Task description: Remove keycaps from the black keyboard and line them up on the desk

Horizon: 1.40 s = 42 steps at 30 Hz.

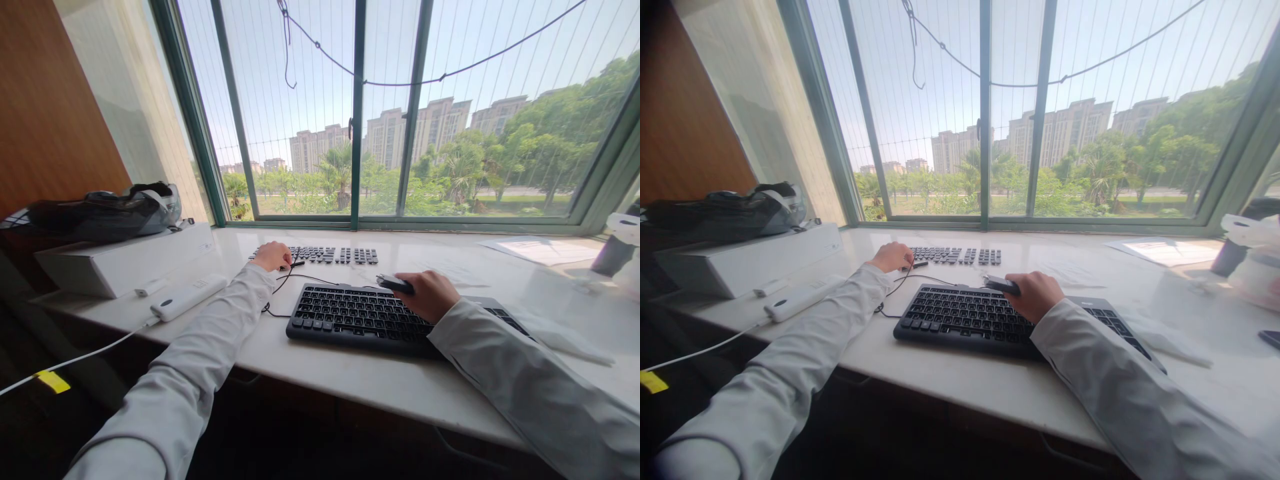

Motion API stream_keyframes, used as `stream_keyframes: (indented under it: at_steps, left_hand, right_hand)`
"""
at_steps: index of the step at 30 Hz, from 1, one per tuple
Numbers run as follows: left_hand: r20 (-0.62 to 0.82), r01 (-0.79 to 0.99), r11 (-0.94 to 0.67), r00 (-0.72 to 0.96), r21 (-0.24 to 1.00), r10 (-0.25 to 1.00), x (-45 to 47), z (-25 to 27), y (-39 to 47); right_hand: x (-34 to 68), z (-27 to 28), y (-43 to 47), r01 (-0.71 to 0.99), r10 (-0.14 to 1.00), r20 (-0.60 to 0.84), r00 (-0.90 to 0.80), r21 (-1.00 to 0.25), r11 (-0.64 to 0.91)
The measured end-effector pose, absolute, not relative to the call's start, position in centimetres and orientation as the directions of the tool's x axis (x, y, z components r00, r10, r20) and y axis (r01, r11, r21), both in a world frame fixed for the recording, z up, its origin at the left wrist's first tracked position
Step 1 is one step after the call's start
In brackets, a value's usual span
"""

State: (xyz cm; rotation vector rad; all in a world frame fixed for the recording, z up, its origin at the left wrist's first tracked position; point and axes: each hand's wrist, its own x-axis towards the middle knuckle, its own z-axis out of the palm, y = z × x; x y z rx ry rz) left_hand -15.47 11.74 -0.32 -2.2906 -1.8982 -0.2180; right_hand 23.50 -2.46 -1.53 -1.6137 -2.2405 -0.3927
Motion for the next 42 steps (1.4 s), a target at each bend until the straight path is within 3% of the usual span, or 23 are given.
stream_keyframes:
  at_steps: [28, 39, 42]
  left_hand:
    - [0.248, 0.965, -0.247, 0.261, -0.09, 0.933, -14.4, 0.1, 10.8]
    - [0.269, 0.958, -0.284, 0.286, -0.048, 0.92, -14.5, -0.1, 11.0]
    - [0.209, 0.959, -0.282, 0.284, -0.041, 0.936, -14.6, -0.4, 11.4]
  right_hand:
    - [23.4, -1.5, -2.5, 0.949, 0.848, 0.439, -0.295, 0.035, 0.312]
    - [23.4, -1.4, -2.5, 0.949, 0.854, 0.425, -0.299, 0.039, 0.312]
    - [23.4, -1.4, -2.5, 0.948, 0.853, 0.426, -0.303, 0.04, 0.317]
